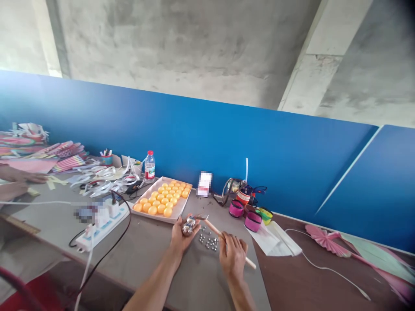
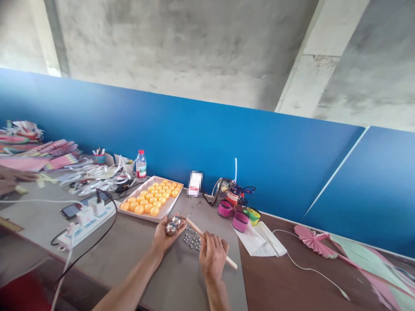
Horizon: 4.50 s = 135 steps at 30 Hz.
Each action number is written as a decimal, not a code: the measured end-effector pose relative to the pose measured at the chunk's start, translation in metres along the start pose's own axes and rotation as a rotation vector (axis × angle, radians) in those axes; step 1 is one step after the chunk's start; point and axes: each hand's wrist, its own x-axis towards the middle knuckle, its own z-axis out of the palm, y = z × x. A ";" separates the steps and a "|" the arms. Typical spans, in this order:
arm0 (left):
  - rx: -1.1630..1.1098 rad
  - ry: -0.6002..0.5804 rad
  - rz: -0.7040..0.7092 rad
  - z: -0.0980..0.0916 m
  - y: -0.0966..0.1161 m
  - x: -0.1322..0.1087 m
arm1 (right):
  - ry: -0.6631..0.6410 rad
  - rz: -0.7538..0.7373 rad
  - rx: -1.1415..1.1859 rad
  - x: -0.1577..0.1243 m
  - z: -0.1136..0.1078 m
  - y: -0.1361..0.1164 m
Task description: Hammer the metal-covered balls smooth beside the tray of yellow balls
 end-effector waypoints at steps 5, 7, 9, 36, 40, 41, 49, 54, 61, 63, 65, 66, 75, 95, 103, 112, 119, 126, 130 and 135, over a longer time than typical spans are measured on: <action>0.003 -0.029 -0.034 0.001 -0.002 -0.002 | -0.081 -0.021 -0.031 -0.001 0.001 -0.003; 0.018 -0.045 -0.039 0.002 -0.003 -0.003 | -0.096 -0.018 -0.059 -0.001 0.001 -0.003; 0.014 -0.054 -0.029 0.003 -0.003 -0.004 | -0.073 -0.003 -0.078 -0.001 0.000 -0.003; -0.024 0.000 0.017 0.003 -0.001 -0.002 | -0.091 -0.048 0.011 0.000 -0.001 -0.011; -0.034 -0.014 0.022 0.004 0.000 -0.003 | -0.053 -0.042 -0.007 0.000 -0.001 -0.009; -0.038 -0.020 0.022 0.004 0.000 -0.002 | -0.025 -0.023 -0.005 -0.001 -0.001 -0.009; -0.008 -0.033 0.020 0.004 0.001 -0.003 | -0.088 -0.029 -0.007 -0.001 0.001 -0.011; -0.013 -0.023 0.023 0.005 0.001 -0.003 | -0.027 -0.012 -0.040 0.001 -0.002 -0.012; -0.004 -0.032 0.028 0.006 0.001 -0.004 | -0.033 -0.017 -0.002 0.001 -0.003 -0.014; -0.008 -0.037 0.030 0.006 0.000 -0.005 | -0.011 -0.012 0.015 0.000 -0.002 -0.015; -0.002 -0.036 0.033 0.006 -0.001 -0.005 | -0.046 -0.024 0.013 0.000 -0.002 -0.016; 0.003 -0.032 0.037 0.006 -0.001 -0.004 | -0.069 -0.031 0.006 0.000 -0.002 -0.016; -0.011 -0.053 0.033 0.004 0.002 -0.002 | -0.061 -0.016 -0.023 0.000 -0.001 -0.015; 0.162 -0.086 -0.026 0.010 0.000 -0.016 | -0.032 0.055 0.013 -0.001 0.000 -0.006; 0.186 -0.155 -0.020 0.011 -0.001 -0.018 | 0.015 0.089 -0.012 -0.001 0.001 -0.003; 0.227 -0.151 -0.045 0.014 -0.003 -0.022 | 0.022 0.107 0.027 -0.001 0.002 -0.001; 0.197 -0.097 -0.004 0.009 0.001 -0.017 | 0.041 0.111 0.028 0.001 0.001 0.000; 0.188 -0.197 0.067 0.006 0.002 -0.015 | 0.049 0.117 0.041 0.003 0.000 0.001; 0.232 -0.164 0.141 0.005 0.000 -0.015 | 0.046 0.126 0.036 0.003 -0.001 0.002; 0.309 -0.111 0.136 0.008 -0.001 -0.017 | 0.043 0.132 0.052 0.004 -0.002 0.001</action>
